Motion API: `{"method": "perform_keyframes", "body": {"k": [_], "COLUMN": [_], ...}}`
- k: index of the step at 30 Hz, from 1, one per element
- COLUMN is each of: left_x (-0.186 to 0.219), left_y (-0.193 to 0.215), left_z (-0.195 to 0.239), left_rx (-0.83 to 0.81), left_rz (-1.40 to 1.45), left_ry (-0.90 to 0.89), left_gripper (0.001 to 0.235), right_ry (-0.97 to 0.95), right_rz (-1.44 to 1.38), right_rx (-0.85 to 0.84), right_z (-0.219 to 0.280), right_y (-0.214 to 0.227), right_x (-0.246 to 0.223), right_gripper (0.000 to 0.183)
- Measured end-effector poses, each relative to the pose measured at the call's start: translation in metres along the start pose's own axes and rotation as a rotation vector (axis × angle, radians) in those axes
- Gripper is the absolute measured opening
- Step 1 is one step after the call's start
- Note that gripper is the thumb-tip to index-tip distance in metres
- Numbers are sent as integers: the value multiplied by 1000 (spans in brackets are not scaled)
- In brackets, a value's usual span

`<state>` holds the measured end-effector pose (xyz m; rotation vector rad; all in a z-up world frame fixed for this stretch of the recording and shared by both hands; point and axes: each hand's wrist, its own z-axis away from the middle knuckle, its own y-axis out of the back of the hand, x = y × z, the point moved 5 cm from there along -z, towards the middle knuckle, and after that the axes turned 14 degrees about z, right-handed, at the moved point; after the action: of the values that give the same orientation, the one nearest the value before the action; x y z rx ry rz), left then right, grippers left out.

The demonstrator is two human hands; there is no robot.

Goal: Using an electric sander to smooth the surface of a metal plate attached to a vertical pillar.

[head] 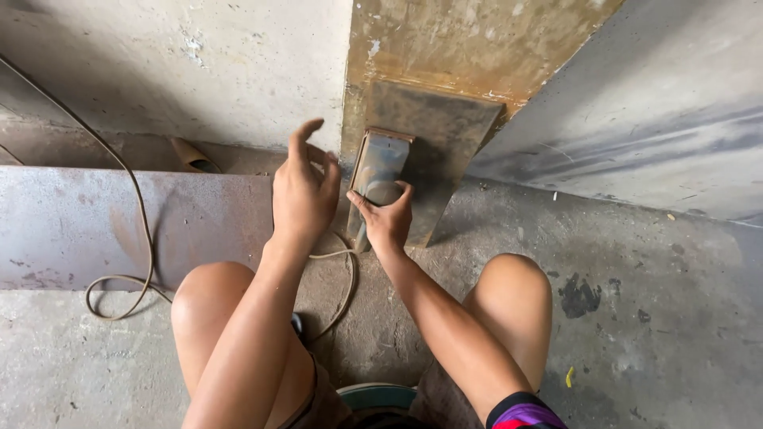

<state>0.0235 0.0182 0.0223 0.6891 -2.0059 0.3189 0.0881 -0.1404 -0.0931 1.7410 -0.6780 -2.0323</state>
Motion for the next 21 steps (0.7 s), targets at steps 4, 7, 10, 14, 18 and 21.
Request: {"method": "perform_keyframes", "body": {"k": [4, 7, 10, 14, 18, 21], "left_x": [-163, -179, -169, -222, -251, -224], "left_y": [-24, -57, -86, -113, -142, -150], "left_z": [69, 96, 112, 142, 174, 165], "left_rx": [-529, -802, -855, -643, -666, -631], "left_rz": [-742, -878, -752, -491, -502, -461], "left_ry": [519, 637, 697, 750, 777, 748], "left_gripper": [41, 81, 96, 50, 42, 41], "right_ry": [40, 64, 72, 52, 74, 87], "right_rz": [-110, -136, -161, -87, -39, 4], "right_rx": [17, 33, 32, -26, -61, -89], "right_z": [-15, -19, -12, -17, -16, -15], "right_y": [12, 18, 25, 25, 25, 27], "right_x": [-21, -24, -25, -9, 12, 18], "right_gripper": [90, 88, 87, 90, 88, 89]}}
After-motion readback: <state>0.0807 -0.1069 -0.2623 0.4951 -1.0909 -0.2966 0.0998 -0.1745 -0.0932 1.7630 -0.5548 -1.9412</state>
